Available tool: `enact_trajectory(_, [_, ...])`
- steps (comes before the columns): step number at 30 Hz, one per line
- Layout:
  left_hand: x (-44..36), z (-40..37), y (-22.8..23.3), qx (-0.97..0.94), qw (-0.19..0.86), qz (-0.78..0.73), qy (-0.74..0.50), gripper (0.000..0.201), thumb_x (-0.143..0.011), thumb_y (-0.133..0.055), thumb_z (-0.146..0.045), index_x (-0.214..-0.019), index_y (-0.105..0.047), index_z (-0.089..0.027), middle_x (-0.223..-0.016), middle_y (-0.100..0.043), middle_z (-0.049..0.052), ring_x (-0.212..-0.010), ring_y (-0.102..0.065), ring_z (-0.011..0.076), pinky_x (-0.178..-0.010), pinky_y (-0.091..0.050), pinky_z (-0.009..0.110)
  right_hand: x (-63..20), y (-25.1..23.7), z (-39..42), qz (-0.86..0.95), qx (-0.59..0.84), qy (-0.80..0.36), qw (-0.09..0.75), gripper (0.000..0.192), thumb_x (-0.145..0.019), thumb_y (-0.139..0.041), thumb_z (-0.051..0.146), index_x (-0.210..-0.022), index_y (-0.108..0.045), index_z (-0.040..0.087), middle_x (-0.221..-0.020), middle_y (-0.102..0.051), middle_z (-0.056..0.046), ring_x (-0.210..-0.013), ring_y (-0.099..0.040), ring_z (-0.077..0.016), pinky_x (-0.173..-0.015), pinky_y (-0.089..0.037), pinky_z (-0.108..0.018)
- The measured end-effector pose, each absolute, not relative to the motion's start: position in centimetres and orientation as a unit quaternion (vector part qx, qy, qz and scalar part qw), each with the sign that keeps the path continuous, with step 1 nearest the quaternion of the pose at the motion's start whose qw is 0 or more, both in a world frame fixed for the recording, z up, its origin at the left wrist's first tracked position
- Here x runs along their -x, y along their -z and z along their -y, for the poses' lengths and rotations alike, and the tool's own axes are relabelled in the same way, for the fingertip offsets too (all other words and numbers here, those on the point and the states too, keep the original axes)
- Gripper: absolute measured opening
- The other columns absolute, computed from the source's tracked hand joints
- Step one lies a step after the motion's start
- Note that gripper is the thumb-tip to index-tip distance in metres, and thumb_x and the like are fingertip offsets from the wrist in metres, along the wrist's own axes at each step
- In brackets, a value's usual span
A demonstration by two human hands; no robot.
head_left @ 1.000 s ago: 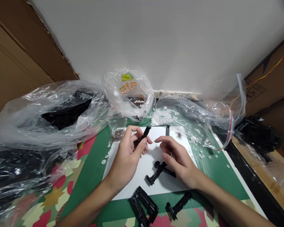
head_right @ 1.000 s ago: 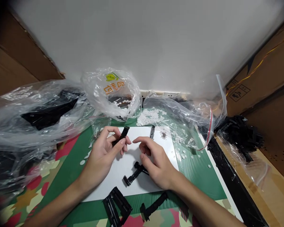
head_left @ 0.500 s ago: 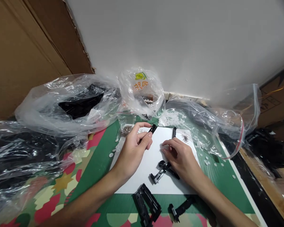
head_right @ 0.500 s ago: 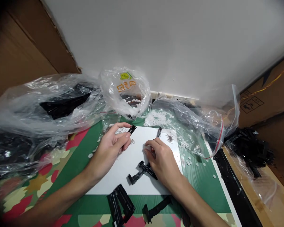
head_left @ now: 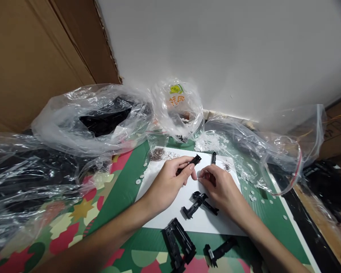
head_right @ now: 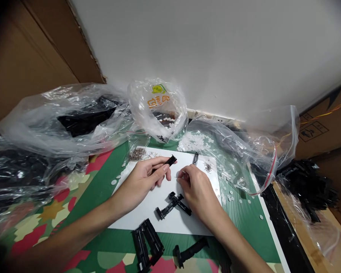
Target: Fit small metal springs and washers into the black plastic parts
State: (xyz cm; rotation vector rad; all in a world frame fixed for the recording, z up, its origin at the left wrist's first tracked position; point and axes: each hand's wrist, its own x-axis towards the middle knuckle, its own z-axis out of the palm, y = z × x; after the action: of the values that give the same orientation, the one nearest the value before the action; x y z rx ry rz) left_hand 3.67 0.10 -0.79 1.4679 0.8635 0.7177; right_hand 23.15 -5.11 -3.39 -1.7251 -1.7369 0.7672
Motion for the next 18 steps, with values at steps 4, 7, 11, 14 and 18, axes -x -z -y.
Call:
enact_trajectory(4, [-3.8, -0.2, 0.8, -0.615, 0.613, -0.379, -0.320, 0.023, -0.101, -0.063, -0.037, -0.113, -0.070, -0.018, -0.082, -0.065, 0.000, -0.064, -0.045, 0.0127, -0.057, -0.033, 0.026, -23.1, 3.1, 5.2, 0.653, 0.643, -0.281, 0.284, 0.014, -0.096, -0.061, 0.013, -0.104, -0.071, 0.019, -0.089, -0.073, -0.004, -0.075, -0.064, -0.0193, -0.070, -0.044, -0.030])
enact_trajectory(7, [-4.0, -0.2, 0.7, -0.611, 0.611, -0.387, -0.321, 0.025, -0.099, -0.065, -0.037, -0.114, -0.068, -0.018, -0.078, -0.064, -0.001, -0.062, -0.045, 0.0130, -0.058, -0.034, 0.026, -23.1, 2.7, 5.2, 0.665, 0.631, -0.292, 0.274, 0.015, -0.097, -0.059, 0.010, -0.095, -0.071, 0.019, -0.092, -0.072, -0.005, -0.077, -0.065, -0.0190, -0.071, -0.044, -0.030])
enact_trajectory(11, [-4.2, -0.2, 0.5, -0.612, 0.600, -0.410, -0.312, 0.023, -0.097, -0.065, -0.037, -0.110, -0.066, -0.018, -0.077, -0.062, -0.002, -0.065, -0.049, 0.0145, -0.063, -0.037, 0.027, -23.4, 2.5, 5.4, 0.671, 0.619, -0.308, 0.270, 0.014, -0.096, -0.059, 0.009, -0.095, -0.068, 0.020, -0.092, -0.071, -0.005, -0.079, -0.064, -0.0195, -0.072, -0.044, -0.030])
enact_trajectory(14, [-4.2, 0.0, 0.4, -0.638, 0.585, -0.400, -0.301, 0.017, -0.098, -0.065, -0.034, -0.103, -0.068, -0.017, -0.087, -0.066, 0.001, -0.079, -0.056, 0.0174, -0.072, -0.040, 0.028, -23.7, 2.1, 5.8, 0.671, 0.601, -0.323, 0.291, 0.012, -0.099, -0.056, 0.012, -0.092, -0.061, 0.021, -0.089, -0.067, -0.003, -0.078, -0.060, -0.0187, -0.071, -0.042, -0.030])
enact_trajectory(18, [-4.1, 0.2, 0.3, -0.687, 0.555, -0.388, -0.265, 0.026, -0.100, -0.064, -0.037, -0.082, -0.063, -0.018, -0.080, -0.056, -0.002, -0.079, -0.050, 0.0168, -0.071, -0.037, 0.028, -23.9, 1.1, 6.4, 0.649, 0.563, -0.374, 0.349, 0.014, -0.107, -0.051, 0.023, -0.094, -0.058, 0.022, -0.088, -0.061, -0.002, -0.077, -0.054, -0.0175, -0.069, -0.040, -0.029])
